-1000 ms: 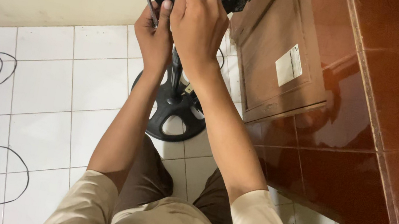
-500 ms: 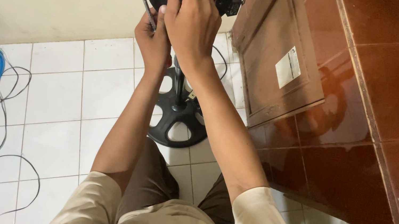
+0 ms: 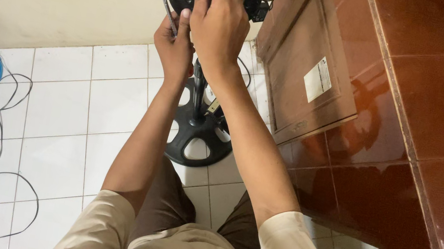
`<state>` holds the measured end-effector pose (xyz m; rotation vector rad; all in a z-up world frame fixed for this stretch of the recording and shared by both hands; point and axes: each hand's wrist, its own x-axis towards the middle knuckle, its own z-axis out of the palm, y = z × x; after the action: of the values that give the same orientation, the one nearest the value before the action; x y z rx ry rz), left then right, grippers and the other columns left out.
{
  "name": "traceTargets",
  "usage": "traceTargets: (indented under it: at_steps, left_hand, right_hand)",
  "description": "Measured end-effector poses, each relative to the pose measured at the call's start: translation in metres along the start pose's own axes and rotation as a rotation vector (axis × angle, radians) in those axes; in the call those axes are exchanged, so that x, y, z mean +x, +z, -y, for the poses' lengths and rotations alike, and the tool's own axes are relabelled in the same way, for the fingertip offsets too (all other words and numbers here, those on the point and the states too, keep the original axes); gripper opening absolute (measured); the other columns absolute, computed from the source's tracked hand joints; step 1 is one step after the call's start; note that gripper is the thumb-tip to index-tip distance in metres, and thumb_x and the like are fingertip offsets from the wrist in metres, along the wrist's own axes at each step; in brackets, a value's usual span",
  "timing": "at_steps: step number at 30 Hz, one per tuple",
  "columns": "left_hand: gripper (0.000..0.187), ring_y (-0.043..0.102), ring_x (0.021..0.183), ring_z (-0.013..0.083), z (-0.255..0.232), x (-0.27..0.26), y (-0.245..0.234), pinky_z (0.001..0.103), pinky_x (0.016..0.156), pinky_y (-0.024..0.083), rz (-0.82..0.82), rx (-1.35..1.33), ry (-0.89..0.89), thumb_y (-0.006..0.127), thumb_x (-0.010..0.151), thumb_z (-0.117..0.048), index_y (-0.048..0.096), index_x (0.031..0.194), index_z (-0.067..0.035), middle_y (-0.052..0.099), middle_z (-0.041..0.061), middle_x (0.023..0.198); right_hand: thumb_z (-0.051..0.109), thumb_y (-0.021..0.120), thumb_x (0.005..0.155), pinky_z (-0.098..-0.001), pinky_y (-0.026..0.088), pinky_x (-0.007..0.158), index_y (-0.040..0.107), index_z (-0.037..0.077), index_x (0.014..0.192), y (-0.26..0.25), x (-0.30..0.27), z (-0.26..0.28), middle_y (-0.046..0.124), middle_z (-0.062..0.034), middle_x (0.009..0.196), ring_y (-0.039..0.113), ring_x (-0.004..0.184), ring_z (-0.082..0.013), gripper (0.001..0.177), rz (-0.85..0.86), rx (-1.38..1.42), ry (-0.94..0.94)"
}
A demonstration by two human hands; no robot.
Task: The person disassembles a standing electric fan using a screwdriver. They remove the front grill, unscrew the motor housing, and detach the rear grill, placing the parts on the floor.
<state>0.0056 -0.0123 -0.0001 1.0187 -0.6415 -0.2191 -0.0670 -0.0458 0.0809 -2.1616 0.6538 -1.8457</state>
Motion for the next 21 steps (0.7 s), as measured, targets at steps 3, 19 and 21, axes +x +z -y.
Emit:
traceTargets:
  at_steps: [3, 19, 21]
  left_hand:
    - [0.025, 0.046, 0.051, 0.0026, -0.002, -0.003, -0.001, 0.022, 0.043, 0.037, -0.011, 0.025, -0.021, 0.064, 0.106, -0.023, 0.069, 0.092, -0.003, 0.059, -0.004, 0.067]
    - [0.026, 0.047, 0.072, 0.004, 0.019, -0.001, -0.002, 0.024, 0.063, 0.041, 0.044, -0.07, 0.135, 0.064, 0.114, -0.02, 0.069, 0.099, 0.0, 0.061, -0.003, 0.081]
    - [0.026, 0.046, 0.067, 0.0037, 0.017, -0.001, -0.001, 0.023, 0.059, 0.038, 0.027, -0.052, 0.096, 0.063, 0.112, -0.021, 0.069, 0.096, -0.001, 0.059, -0.003, 0.078]
  right_hand:
    - [0.016, 0.067, 0.101, -0.0368, 0.057, 0.076, 0.062, 0.01, 0.102, -0.002, -0.002, 0.0, 0.066, 0.0001, 0.097, 0.071, 0.09, -0.0227, 0.008, -0.013, 0.001, -0.003]
    - [0.014, 0.063, 0.104, -0.0344, 0.059, 0.074, 0.063, 0.006, 0.114, 0.0, -0.006, 0.0, 0.061, -0.0011, 0.114, 0.066, 0.098, -0.0228, 0.013, 0.034, -0.249, -0.199]
    - [0.015, 0.064, 0.104, -0.034, 0.059, 0.076, 0.063, 0.007, 0.116, -0.002, -0.006, 0.0, 0.061, -0.0008, 0.114, 0.066, 0.099, -0.0224, 0.014, 0.031, -0.236, -0.205]
